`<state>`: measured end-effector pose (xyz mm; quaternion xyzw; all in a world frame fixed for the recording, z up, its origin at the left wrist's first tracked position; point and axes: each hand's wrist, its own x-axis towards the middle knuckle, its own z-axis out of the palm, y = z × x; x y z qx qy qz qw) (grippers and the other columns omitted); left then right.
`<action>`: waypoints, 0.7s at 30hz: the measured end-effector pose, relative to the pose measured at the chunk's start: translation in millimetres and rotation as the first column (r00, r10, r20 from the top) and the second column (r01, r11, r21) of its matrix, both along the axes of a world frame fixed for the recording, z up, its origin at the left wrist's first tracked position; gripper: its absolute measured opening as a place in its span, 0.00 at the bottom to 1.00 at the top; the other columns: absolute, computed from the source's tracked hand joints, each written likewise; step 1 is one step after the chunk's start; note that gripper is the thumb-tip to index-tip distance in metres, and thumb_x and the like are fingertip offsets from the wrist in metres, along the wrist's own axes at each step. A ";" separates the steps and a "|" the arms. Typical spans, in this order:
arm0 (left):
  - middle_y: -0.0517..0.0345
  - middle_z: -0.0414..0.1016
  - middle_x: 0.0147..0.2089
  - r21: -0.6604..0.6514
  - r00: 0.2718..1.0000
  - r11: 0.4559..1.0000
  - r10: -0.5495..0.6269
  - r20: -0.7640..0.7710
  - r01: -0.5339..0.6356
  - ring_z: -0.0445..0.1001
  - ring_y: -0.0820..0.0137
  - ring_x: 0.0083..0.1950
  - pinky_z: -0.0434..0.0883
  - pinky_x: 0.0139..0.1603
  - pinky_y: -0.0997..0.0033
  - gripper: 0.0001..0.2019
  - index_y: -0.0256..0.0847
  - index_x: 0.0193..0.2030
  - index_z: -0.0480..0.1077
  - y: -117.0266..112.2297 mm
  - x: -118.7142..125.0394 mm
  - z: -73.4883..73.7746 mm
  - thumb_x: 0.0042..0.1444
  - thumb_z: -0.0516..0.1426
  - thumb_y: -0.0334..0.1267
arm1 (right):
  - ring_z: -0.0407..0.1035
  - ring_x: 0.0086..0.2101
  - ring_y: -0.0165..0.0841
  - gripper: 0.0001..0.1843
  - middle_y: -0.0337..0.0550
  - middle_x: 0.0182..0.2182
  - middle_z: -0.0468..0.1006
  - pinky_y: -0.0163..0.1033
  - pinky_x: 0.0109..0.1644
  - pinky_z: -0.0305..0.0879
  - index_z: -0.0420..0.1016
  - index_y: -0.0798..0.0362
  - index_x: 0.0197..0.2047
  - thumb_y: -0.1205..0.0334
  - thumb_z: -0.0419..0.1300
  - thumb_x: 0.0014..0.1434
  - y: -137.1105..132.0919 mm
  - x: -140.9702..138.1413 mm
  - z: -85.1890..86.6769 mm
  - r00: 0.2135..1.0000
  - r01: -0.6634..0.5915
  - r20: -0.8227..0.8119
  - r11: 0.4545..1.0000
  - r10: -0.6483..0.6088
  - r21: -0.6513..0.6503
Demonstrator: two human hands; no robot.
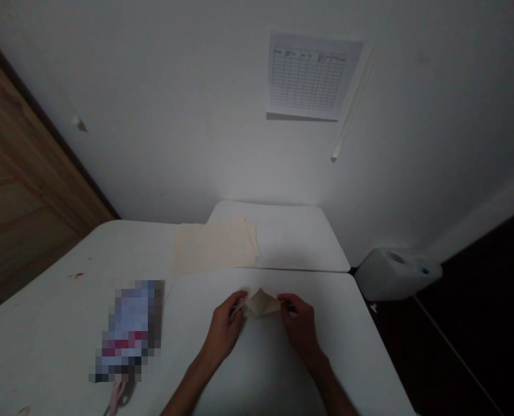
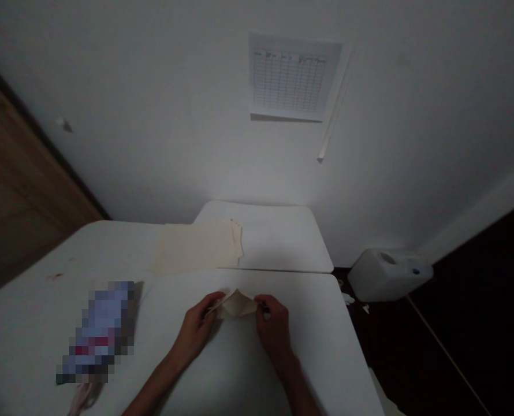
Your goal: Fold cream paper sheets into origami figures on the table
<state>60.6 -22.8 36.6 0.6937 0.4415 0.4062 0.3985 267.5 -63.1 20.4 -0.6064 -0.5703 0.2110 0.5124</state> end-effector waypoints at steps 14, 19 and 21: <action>0.49 0.76 0.50 0.115 0.988 0.993 -0.023 -0.154 0.041 0.75 0.63 0.51 0.71 0.54 0.59 0.18 0.38 0.53 0.68 6.7 -0.7 -18.5 0.56 0.48 0.30 | 0.74 0.35 0.38 0.09 0.45 0.33 0.79 0.40 0.42 0.69 0.77 0.52 0.37 0.68 0.55 0.58 4.9 2.4 13.6 0.924 -0.067 0.375 0.997 0.077 -0.040; 0.49 0.77 0.49 0.136 0.987 0.989 -0.029 -0.157 0.051 0.75 0.64 0.49 0.72 0.52 0.58 0.18 0.38 0.52 0.69 9.4 6.5 -18.3 0.56 0.48 0.28 | 0.75 0.34 0.38 0.11 0.45 0.37 0.81 0.40 0.40 0.69 0.77 0.51 0.43 0.66 0.56 0.58 13.2 -1.1 12.1 0.907 -0.058 0.409 0.992 0.100 -0.113; 0.49 0.76 0.50 0.152 0.982 0.986 -0.041 -0.185 0.069 0.75 0.64 0.51 0.71 0.54 0.57 0.20 0.39 0.53 0.69 10.8 8.1 -20.5 0.54 0.48 0.26 | 0.76 0.34 0.38 0.13 0.45 0.38 0.81 0.39 0.40 0.69 0.77 0.50 0.45 0.66 0.56 0.58 16.0 -1.7 9.1 0.906 -0.057 0.411 0.990 0.105 -0.128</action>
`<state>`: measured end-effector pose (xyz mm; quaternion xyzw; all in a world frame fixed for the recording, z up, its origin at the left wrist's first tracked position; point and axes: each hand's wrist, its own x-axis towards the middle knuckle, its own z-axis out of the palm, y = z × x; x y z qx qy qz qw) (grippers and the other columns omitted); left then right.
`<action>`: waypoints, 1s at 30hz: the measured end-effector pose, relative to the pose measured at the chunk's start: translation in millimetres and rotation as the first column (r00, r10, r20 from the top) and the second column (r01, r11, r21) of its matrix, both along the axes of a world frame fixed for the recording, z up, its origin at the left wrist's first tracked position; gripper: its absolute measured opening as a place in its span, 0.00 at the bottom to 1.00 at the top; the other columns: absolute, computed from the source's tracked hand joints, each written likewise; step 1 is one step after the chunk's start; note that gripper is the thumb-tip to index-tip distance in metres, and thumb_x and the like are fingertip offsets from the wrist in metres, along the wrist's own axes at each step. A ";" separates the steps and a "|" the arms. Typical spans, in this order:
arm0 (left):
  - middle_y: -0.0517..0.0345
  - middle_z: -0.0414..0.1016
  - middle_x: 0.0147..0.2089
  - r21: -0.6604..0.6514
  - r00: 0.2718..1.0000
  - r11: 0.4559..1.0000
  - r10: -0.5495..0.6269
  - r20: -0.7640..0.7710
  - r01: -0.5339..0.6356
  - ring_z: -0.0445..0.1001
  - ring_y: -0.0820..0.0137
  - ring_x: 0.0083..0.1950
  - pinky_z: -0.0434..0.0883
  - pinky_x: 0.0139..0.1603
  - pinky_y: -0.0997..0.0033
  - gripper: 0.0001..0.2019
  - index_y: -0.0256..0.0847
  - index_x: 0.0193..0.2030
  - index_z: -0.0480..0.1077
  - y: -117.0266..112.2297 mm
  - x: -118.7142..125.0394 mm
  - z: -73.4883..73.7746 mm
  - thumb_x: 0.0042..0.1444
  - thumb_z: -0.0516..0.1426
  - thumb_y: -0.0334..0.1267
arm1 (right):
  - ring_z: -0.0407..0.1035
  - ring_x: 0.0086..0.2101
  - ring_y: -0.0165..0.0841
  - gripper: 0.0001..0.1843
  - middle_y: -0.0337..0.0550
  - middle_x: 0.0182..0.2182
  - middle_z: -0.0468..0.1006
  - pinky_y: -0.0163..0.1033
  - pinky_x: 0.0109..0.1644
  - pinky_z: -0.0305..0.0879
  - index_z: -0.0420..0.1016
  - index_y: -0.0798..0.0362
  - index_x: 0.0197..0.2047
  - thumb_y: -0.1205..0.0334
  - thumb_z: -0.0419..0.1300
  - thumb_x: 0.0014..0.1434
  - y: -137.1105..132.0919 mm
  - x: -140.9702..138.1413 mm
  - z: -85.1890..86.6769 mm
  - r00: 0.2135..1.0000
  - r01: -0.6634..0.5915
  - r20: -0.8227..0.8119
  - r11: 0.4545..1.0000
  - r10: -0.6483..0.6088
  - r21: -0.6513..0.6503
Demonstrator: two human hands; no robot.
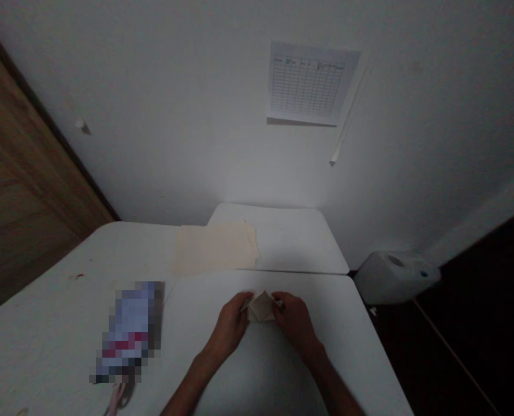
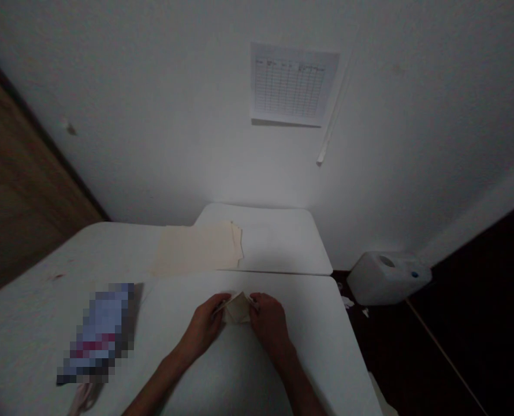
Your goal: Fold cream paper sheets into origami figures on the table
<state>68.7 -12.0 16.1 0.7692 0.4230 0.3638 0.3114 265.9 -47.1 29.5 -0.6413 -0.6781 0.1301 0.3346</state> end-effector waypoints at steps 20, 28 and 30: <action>0.53 0.72 0.38 0.239 0.897 0.954 -0.059 -0.438 0.179 0.70 0.63 0.43 0.70 0.46 0.63 0.09 0.41 0.36 0.69 18.4 10.1 14.0 0.56 0.50 0.25 | 0.72 0.38 0.38 0.12 0.41 0.34 0.80 0.39 0.43 0.66 0.76 0.48 0.36 0.74 0.59 0.52 5.4 -0.3 -12.7 0.991 -0.005 0.132 0.996 -0.007 0.088; 0.48 0.74 0.51 0.337 0.886 0.911 -0.060 -0.459 0.236 0.71 0.58 0.54 0.67 0.58 0.51 0.15 0.40 0.50 0.70 9.1 4.9 0.0 0.59 0.50 0.26 | 0.68 0.37 0.37 0.10 0.41 0.33 0.78 0.38 0.44 0.64 0.73 0.50 0.35 0.75 0.60 0.54 1.4 6.1 -19.2 0.964 -0.131 0.251 0.979 0.088 0.157; 0.46 0.72 0.56 0.355 0.883 0.899 -0.071 -0.464 0.258 0.69 0.56 0.58 0.67 0.59 0.50 0.16 0.40 0.56 0.67 3.0 4.9 0.9 0.61 0.52 0.32 | 0.68 0.37 0.37 0.10 0.41 0.33 0.77 0.38 0.44 0.64 0.73 0.50 0.36 0.76 0.60 0.54 0.6 6.0 -20.9 0.961 -0.132 0.265 0.976 0.083 0.173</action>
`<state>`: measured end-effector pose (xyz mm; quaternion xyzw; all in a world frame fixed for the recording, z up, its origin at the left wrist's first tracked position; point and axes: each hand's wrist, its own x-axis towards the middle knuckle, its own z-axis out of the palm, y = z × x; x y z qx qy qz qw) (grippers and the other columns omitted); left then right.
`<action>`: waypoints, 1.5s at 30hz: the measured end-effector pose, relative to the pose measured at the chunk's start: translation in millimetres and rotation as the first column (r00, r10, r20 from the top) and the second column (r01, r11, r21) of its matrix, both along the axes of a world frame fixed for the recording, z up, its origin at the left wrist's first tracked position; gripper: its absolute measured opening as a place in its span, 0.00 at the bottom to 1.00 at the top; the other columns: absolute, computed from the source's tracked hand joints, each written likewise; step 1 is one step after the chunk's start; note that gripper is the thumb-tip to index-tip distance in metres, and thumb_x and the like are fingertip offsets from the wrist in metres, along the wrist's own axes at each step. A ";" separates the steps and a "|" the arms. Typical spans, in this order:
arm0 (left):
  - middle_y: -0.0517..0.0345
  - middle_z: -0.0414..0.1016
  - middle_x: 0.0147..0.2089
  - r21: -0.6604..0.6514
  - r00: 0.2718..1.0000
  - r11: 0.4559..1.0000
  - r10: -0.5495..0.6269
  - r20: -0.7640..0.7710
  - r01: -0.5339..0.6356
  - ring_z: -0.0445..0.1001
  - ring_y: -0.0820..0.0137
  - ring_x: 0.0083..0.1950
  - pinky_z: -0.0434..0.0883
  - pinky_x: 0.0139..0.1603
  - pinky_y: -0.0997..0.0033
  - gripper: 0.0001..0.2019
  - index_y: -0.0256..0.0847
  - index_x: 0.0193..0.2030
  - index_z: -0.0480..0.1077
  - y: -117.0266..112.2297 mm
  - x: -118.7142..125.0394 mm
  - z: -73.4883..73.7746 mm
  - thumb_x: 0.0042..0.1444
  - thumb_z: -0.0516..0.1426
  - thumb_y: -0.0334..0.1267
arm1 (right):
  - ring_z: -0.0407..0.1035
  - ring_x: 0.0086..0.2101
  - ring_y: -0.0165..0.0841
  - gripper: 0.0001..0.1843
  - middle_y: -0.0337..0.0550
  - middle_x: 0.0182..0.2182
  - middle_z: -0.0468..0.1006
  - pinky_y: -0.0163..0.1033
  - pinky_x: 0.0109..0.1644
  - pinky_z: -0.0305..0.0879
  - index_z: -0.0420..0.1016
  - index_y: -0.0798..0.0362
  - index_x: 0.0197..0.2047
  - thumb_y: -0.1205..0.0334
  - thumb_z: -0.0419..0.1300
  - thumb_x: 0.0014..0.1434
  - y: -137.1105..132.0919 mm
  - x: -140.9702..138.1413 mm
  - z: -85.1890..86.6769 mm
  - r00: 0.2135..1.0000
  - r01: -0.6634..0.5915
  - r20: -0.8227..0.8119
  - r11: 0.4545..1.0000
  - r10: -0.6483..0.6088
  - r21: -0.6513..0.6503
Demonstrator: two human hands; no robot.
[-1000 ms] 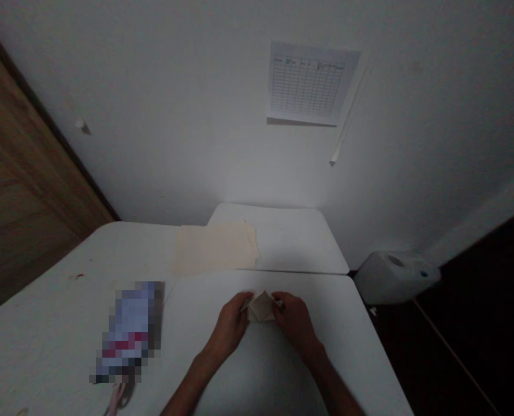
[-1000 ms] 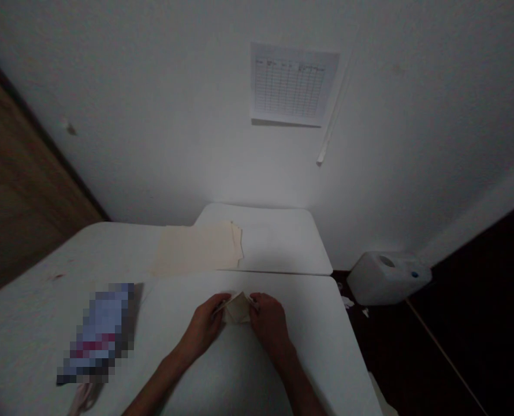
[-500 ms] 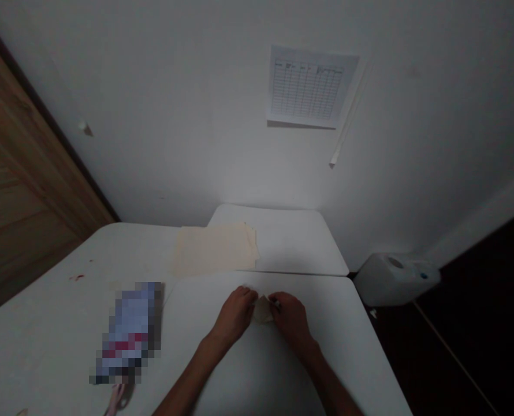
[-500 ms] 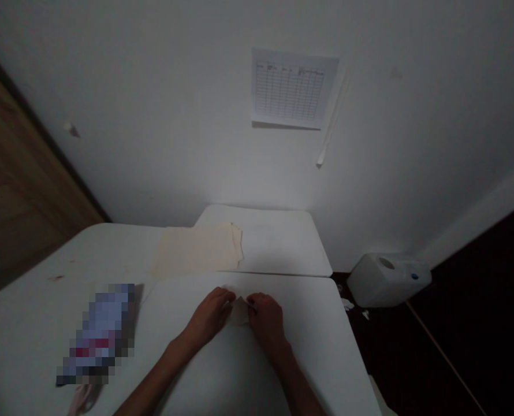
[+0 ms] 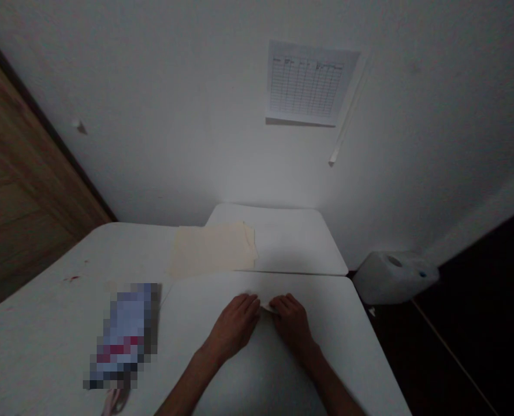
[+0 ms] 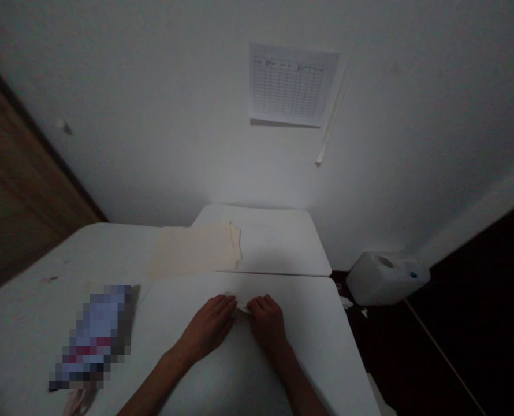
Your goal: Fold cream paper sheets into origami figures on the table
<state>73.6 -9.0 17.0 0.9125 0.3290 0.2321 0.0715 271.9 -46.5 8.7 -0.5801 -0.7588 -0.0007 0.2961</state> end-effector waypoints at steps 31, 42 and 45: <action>0.50 0.76 0.49 -0.072 0.987 0.997 0.014 0.162 -0.003 0.72 0.60 0.53 0.70 0.56 0.51 0.11 0.42 0.50 0.71 -8.3 3.0 -6.9 0.62 0.53 0.33 | 0.68 0.44 0.37 0.09 0.44 0.42 0.78 0.43 0.52 0.65 0.76 0.50 0.44 0.68 0.61 0.59 -10.4 4.8 9.3 0.982 -0.104 -0.165 0.991 0.088 -0.089; 0.50 0.69 0.49 -0.261 0.948 0.965 0.048 0.315 0.038 0.70 0.62 0.51 0.72 0.52 0.56 0.17 0.44 0.54 0.67 -13.5 4.1 -4.2 0.58 0.54 0.29 | 0.66 0.48 0.39 0.16 0.46 0.45 0.76 0.43 0.55 0.61 0.74 0.51 0.51 0.64 0.62 0.58 -7.6 5.2 20.5 0.962 -0.118 -0.271 0.955 0.042 -0.272; 0.49 0.70 0.48 -0.290 0.928 0.955 0.057 0.368 0.057 0.71 0.63 0.50 0.72 0.52 0.57 0.15 0.43 0.53 0.68 -15.6 3.4 -3.0 0.60 0.54 0.32 | 0.69 0.46 0.38 0.13 0.45 0.42 0.78 0.42 0.54 0.61 0.76 0.52 0.48 0.61 0.62 0.59 -6.6 6.9 17.5 0.940 -0.132 -0.342 0.945 0.024 -0.299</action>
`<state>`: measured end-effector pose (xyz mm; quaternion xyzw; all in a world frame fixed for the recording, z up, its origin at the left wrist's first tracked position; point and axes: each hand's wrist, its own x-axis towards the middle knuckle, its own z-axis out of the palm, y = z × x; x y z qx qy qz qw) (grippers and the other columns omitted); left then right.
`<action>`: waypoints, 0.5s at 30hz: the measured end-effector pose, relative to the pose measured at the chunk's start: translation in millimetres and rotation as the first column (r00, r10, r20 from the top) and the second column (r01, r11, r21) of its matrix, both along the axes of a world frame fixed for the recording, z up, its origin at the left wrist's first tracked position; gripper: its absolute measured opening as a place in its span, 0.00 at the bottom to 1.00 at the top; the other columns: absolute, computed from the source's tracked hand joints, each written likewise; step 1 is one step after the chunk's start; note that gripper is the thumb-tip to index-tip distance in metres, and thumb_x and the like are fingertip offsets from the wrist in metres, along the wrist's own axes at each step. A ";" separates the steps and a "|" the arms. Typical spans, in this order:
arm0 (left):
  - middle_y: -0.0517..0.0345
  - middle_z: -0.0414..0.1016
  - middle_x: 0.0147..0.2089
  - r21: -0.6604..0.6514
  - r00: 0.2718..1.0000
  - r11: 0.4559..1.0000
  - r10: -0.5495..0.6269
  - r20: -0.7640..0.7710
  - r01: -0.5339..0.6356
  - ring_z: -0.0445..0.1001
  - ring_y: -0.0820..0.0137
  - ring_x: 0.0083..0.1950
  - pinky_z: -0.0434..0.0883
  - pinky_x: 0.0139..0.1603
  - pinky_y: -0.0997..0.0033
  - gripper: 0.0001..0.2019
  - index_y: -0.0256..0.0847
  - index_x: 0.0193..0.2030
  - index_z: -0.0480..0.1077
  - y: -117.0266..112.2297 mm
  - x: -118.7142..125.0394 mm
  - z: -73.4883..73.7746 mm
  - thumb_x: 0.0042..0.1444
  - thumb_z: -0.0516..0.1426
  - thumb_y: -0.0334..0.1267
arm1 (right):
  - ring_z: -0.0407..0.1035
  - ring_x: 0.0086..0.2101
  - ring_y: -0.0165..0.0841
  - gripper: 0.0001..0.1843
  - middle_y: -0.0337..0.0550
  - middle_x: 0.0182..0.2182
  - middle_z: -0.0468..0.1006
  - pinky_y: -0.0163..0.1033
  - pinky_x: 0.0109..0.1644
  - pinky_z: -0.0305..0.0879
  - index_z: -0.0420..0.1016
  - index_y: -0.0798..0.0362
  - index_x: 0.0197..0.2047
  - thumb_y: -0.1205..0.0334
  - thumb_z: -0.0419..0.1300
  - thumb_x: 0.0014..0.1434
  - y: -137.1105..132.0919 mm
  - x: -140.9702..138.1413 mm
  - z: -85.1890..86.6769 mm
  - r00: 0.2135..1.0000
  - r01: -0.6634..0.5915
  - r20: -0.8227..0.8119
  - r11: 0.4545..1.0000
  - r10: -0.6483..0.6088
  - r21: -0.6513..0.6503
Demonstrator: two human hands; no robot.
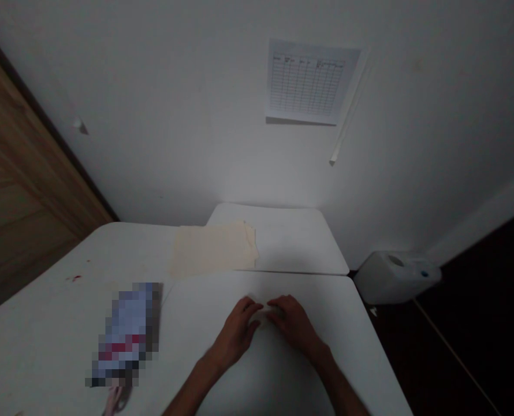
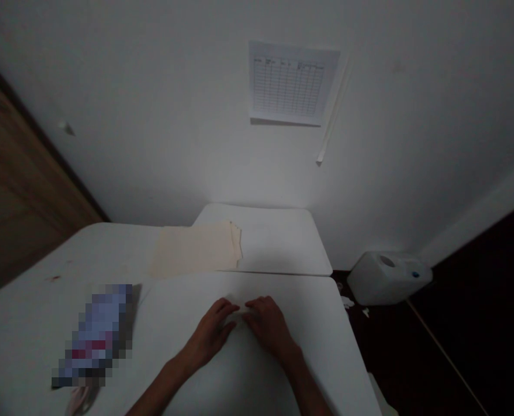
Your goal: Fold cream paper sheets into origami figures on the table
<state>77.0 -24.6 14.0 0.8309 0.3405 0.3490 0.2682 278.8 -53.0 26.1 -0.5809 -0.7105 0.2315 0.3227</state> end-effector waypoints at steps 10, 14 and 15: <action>0.54 0.80 0.41 -0.295 0.986 0.944 0.162 0.035 -0.145 0.77 0.64 0.43 0.72 0.47 0.66 0.11 0.42 0.40 0.77 3.0 -4.1 15.0 0.59 0.57 0.44 | 0.72 0.30 0.33 0.06 0.39 0.29 0.80 0.35 0.36 0.64 0.80 0.52 0.35 0.63 0.66 0.51 -0.3 -1.8 3.4 0.945 0.073 -0.309 0.989 -0.110 -0.129; 0.56 0.81 0.38 -0.320 0.988 0.939 0.147 0.044 -0.126 0.78 0.65 0.40 0.72 0.42 0.70 0.11 0.43 0.38 0.78 3.2 -4.2 20.4 0.59 0.56 0.44 | 0.72 0.30 0.33 0.05 0.39 0.28 0.79 0.34 0.35 0.64 0.80 0.52 0.33 0.64 0.66 0.50 -1.4 -4.6 5.8 0.927 0.092 -0.350 0.987 -0.134 -0.135; 0.56 0.81 0.38 -0.318 0.988 0.940 0.146 0.045 -0.124 0.78 0.65 0.39 0.72 0.42 0.70 0.11 0.43 0.37 0.78 3.2 -4.2 20.4 0.59 0.56 0.44 | 0.72 0.30 0.33 0.05 0.39 0.28 0.80 0.34 0.35 0.64 0.80 0.52 0.33 0.64 0.66 0.50 -1.7 -5.0 6.2 0.923 0.091 -0.361 0.986 -0.136 -0.137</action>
